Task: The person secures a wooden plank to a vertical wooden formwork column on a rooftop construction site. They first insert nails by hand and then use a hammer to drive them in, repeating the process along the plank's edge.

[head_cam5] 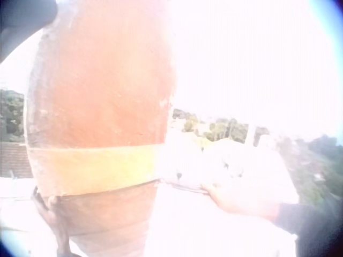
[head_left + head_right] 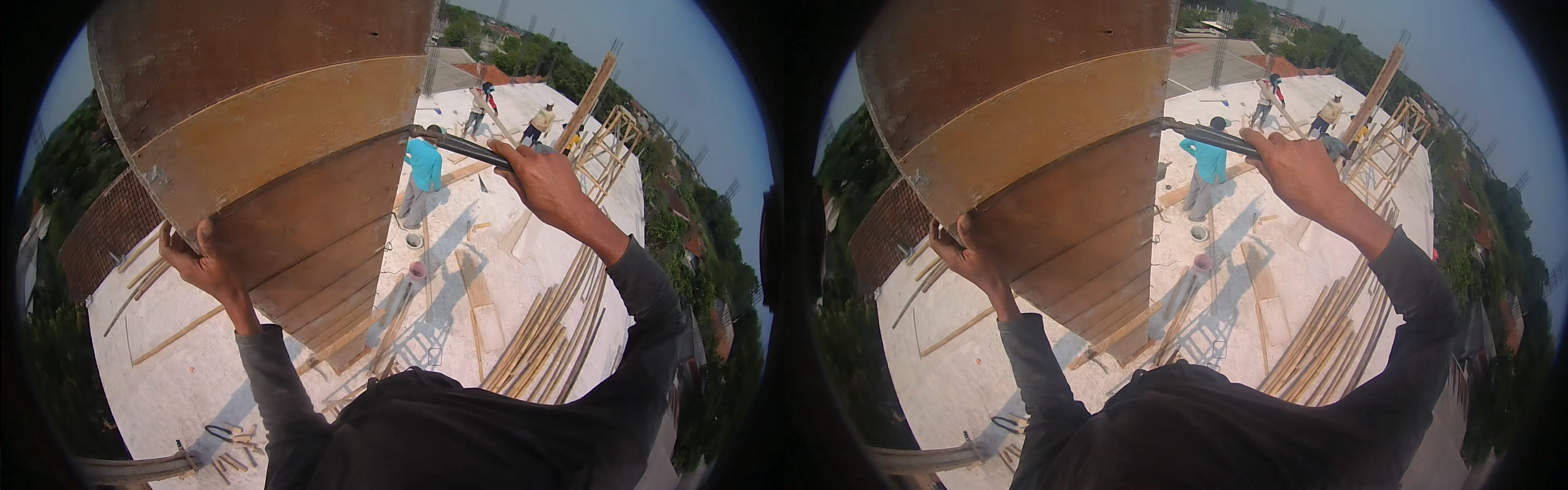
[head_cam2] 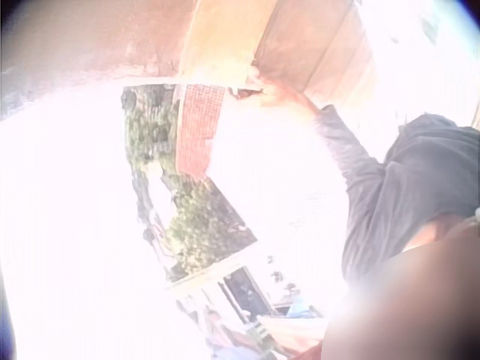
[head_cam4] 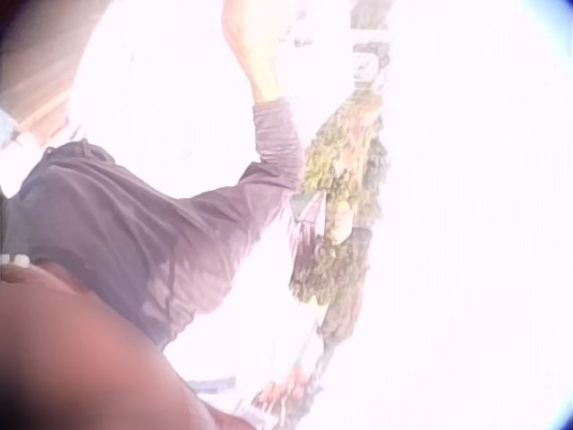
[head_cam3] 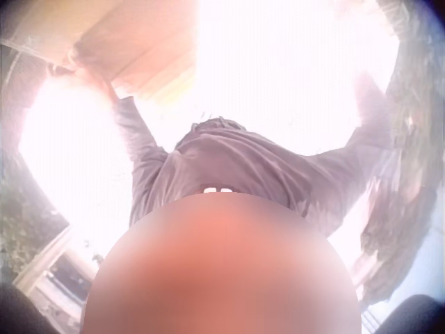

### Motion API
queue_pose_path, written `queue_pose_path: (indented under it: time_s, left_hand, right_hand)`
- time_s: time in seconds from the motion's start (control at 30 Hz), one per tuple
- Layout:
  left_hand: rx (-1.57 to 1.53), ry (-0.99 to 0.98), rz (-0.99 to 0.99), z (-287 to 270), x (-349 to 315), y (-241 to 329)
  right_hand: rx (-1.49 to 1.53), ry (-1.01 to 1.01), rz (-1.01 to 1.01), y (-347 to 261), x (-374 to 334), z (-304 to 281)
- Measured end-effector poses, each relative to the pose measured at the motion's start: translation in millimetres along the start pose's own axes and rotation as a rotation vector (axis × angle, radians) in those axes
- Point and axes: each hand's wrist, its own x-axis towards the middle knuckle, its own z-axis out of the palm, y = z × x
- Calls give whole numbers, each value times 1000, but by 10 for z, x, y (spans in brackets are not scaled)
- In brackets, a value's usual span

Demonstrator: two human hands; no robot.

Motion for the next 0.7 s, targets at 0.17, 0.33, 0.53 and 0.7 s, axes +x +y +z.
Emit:
queue_pose_path:
  time_s: [0.17,0.33,0.53,0.7]
  left_hand:
    - [-36,-10,-29,-9,5,7]
    - [-59,-11,-46,-29,9,13]
    - [3,13,-42,-25,4,-21]
    - [7,-14,-28,-39,-7,-10]
  right_hand:
    - [249,-148,79,-11,41,31]
    - [695,-204,156,-25,45,462]
    - [1177,-96,293,-438,-67,1157]
    - [1506,-84,319,-689,-59,1497]
